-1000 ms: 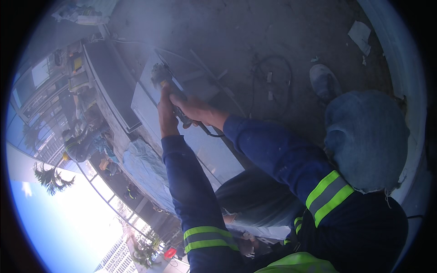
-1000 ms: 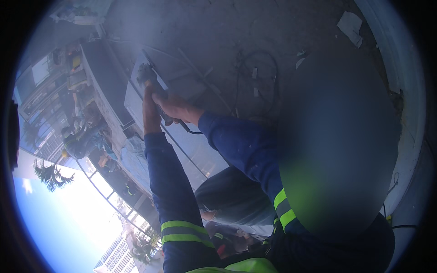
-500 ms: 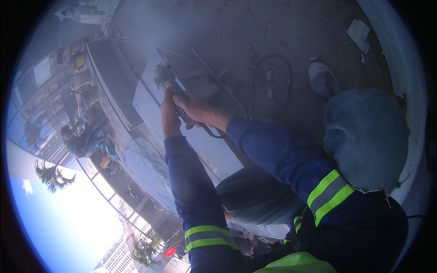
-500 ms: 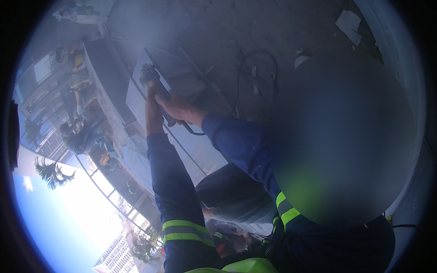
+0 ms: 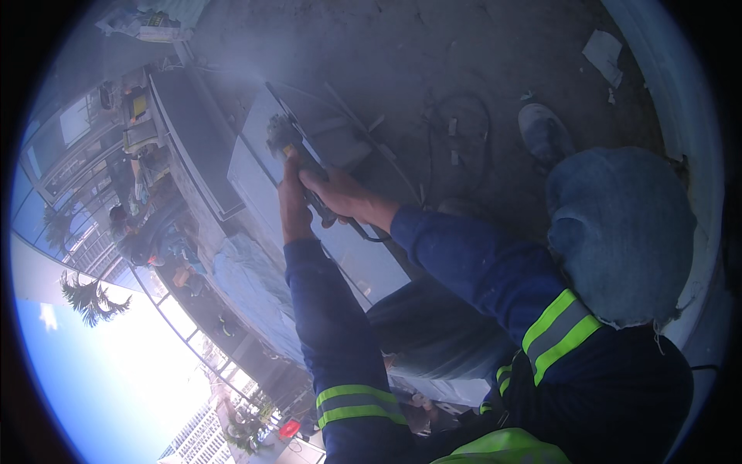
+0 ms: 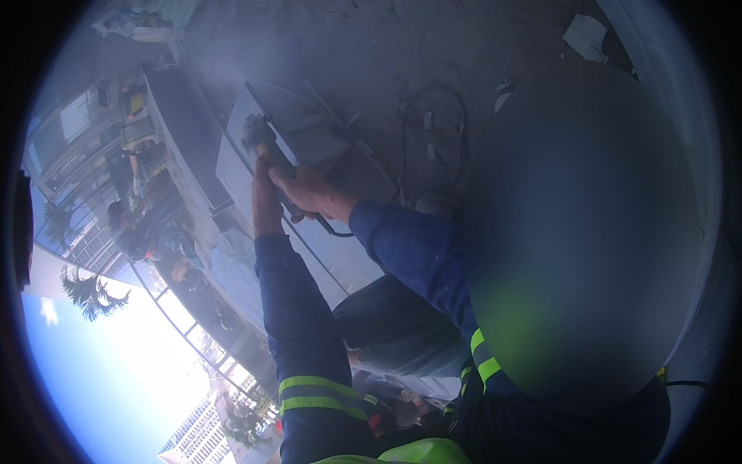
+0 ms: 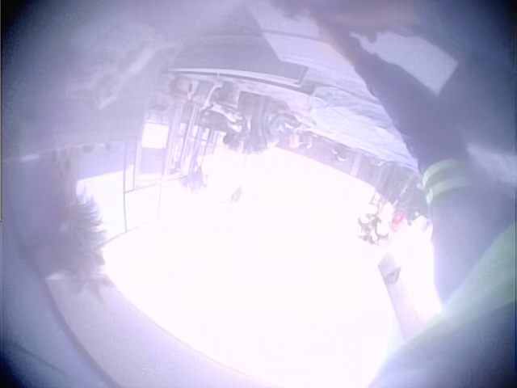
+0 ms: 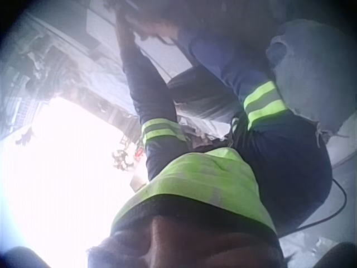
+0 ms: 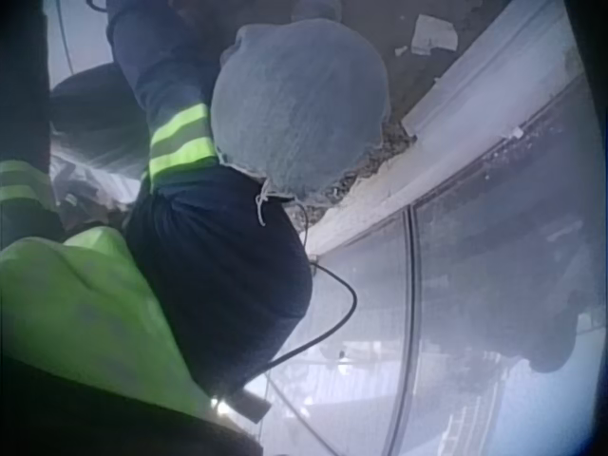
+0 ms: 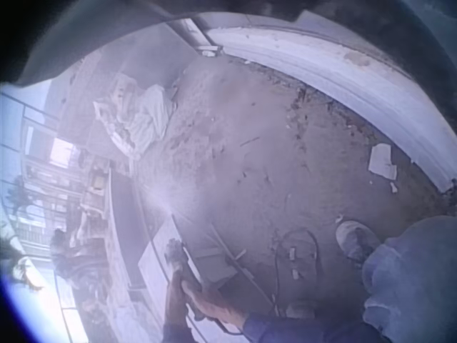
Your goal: The person uses an angle grinder to smooth the surface of a large rectangular slab. They move the tool along the slab's surface, generating dust, while another worker performs similar work nearby.
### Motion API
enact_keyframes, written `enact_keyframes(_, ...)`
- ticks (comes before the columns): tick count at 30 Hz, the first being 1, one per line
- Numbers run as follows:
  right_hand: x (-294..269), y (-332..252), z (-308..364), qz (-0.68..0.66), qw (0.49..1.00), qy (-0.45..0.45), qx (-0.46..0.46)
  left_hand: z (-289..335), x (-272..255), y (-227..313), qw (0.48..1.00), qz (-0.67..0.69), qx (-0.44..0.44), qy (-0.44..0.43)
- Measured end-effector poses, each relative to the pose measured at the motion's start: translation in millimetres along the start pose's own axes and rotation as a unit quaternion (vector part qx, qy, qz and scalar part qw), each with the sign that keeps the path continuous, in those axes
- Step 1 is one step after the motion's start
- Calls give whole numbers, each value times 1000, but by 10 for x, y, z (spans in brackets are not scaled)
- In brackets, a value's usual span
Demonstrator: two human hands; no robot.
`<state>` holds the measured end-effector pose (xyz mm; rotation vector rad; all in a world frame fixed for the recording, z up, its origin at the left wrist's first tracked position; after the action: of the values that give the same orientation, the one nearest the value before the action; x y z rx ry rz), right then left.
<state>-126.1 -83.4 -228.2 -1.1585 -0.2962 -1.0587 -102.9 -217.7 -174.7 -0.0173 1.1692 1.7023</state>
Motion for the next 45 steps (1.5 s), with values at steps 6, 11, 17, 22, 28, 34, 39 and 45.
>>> enact_keyframes(6, -46, -49, 88, 38, 999, 26, 7, -63, 2, -36, 1000, 2, -15, 16)
enact_keyframes(11, -26, -77, 88, -9, 1000, 30, 0, -79, -41, -81, 1000, 14, -26, 7)
enact_keyframes(17, -8, -32, 53, -26, 999, 37, -5, -117, -65, -99, 999, -9, -6, 31)
enact_keyframes(22, -8, 27, 19, -35, 999, 20, -25, -99, -28, -88, 1000, 12, 1, 19)
enact_keyframes(28, -6, 26, -2, -26, 1000, 5, -5, -32, 36, 5, 1000, 9, 6, 9)
enact_keyframes(34, -1, 25, -8, -21, 1000, 15, 0, -6, 83, 39, 1000, 24, 8, -8)
enact_keyframes(39, 12, 43, -52, -23, 1000, 10, 4, -73, 44, -5, 1000, 27, 5, -3)
enact_keyframes(45, 5, 64, -51, -22, 1000, 3, -2, -117, 7, -59, 999, 33, -20, 4)
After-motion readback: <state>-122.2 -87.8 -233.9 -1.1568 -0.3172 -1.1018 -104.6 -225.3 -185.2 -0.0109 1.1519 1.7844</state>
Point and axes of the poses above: each hand's wrist, its own z-axis away from the middle knuckle, its own x-axis out of the palm, y = z × x, the point moved 4 cm from there along -z, towards the middle knuckle, and after that the axes turned 8 degrees about z, right-handed, at the moved point
